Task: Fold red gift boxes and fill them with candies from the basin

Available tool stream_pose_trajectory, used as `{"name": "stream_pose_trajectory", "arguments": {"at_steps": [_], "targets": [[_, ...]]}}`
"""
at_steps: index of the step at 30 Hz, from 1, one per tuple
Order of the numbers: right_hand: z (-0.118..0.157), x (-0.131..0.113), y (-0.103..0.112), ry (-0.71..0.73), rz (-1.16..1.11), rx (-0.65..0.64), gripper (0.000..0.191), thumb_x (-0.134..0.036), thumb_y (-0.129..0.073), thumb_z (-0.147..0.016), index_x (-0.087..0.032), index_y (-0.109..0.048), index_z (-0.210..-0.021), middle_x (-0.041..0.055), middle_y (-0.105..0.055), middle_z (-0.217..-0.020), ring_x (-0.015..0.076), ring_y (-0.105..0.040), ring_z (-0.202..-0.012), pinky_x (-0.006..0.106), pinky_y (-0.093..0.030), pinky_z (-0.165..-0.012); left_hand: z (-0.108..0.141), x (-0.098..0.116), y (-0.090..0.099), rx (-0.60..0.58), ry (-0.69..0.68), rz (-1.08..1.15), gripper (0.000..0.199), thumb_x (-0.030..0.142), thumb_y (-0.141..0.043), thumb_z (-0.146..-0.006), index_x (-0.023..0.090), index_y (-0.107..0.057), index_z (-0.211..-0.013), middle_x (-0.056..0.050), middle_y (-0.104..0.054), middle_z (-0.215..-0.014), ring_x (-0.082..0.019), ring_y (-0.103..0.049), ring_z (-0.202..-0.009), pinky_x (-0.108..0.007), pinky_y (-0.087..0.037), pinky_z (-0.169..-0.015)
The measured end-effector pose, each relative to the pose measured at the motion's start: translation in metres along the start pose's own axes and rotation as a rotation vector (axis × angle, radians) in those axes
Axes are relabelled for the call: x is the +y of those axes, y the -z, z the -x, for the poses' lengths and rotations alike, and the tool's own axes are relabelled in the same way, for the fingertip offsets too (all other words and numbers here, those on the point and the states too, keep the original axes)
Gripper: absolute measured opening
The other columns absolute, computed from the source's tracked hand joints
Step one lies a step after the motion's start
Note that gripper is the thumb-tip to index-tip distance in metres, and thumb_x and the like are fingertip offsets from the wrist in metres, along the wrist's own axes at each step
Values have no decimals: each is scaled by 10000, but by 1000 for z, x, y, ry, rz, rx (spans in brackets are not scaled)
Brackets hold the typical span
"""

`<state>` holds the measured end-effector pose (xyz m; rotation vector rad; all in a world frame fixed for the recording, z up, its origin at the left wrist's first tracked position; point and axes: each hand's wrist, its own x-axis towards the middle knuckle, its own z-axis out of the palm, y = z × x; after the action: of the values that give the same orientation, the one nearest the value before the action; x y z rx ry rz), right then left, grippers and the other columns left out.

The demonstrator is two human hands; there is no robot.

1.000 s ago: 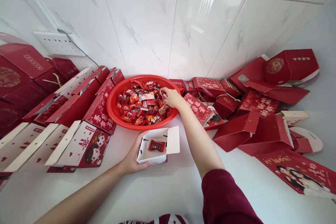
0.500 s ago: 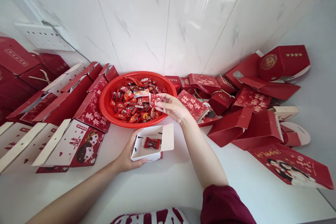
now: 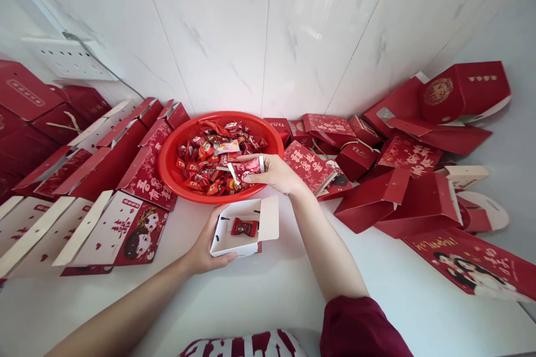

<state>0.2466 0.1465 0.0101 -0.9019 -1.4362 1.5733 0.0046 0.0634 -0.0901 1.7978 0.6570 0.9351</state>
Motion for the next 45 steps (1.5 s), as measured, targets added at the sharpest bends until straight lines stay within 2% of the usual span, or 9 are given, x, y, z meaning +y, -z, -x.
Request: {"name": "stream_pose_trajectory", "arguments": {"at_steps": [6, 11, 14, 17, 21, 26, 31, 40, 45], "targets": [[-1, 0, -1, 9, 68, -43, 588, -305, -859, -635, -154, -693, -1179, 43, -751, -975, 184, -703, -854, 355, -557, -879, 0, 1, -1, 14, 0, 5, 964, 335, -782, -701, 223, -237, -1487, -150, -387, -1447, -378, -400, -1335, -552, -326, -1133], [17, -18, -6, -138, 177, -173, 480, -400, -740, -796, -197, -635, -1219, 36, -717, -981, 151, -678, -766, 252, -573, -633, -2, 4, -3, 27, -11, 30, 926, 345, -784, -705, 224, -268, -1465, -148, -394, -1432, -374, -413, -1321, -548, -357, -1109], [33, -36, -11, -135, 398, -357, 334, -439, -632, -882, -184, -651, -1098, 27, -693, -902, 133, -640, -710, 210, -495, -549, -1, 4, -4, 19, 0, 65, 963, 346, -797, -701, 226, -232, -1472, -157, -403, -1420, -376, -434, -1305, -552, -376, -1092], [42, -45, -20, -12, 765, -369, 213, -360, -666, -860, -177, -660, -969, 5, -663, -817, 126, -577, -686, 225, -431, -582, 3, -1, -6, 30, 9, 75, 1068, 367, -838, -670, 237, -163, -1488, -167, -371, -1442, -385, -414, -1328, -555, -362, -1107], [43, -36, -38, 6, 1036, -269, 159, -217, -692, -806, -185, -676, -961, 36, -687, -891, 168, -591, -792, 251, -407, -644, 7, -11, -6, 50, 5, 87, 1206, 468, -885, -598, 237, -119, -1500, -196, -264, -1510, -425, -291, -1408, -604, -251, -1161], [37, -15, -59, -141, 1110, -566, 146, -167, -671, -764, -194, -738, -892, 31, -693, -764, 156, -585, -640, 250, -354, -540, 7, -14, -5, 32, 18, 93, 1268, 517, -898, -548, 242, -115, -1507, -202, -258, -1515, -425, -289, -1414, -606, -228, -1167], [31, 0, -72, -216, 1244, -683, 227, -197, -654, -760, -166, -721, -974, 64, -699, -782, 181, -600, -625, 255, -315, -490, 3, -10, -4, 30, -8, 97, 1179, 467, -893, -580, 252, -167, -1485, -178, -319, -1478, -406, -345, -1379, -579, -277, -1151], [33, -22, -45, 41, 937, -458, 250, -119, -508, -892, -170, -699, -1046, 62, -732, -1014, 175, -662, -867, 279, -475, -779, 3, -10, -3, 30, 23, 55, 1114, 438, -879, -607, 227, -220, -1479, -173, -359, -1449, -401, -371, -1365, -581, -290, -1150], [15, -42, -13, 131, 696, -118, 212, -227, -486, -943, -191, -680, -1018, 34, -722, -987, 158, -668, -903, 301, -514, -843, 3, -9, -3, 34, 22, 95, 1077, 450, -869, -619, 233, -242, -1467, -168, -356, -1455, -393, -377, -1357, -575, -292, -1153]]}}
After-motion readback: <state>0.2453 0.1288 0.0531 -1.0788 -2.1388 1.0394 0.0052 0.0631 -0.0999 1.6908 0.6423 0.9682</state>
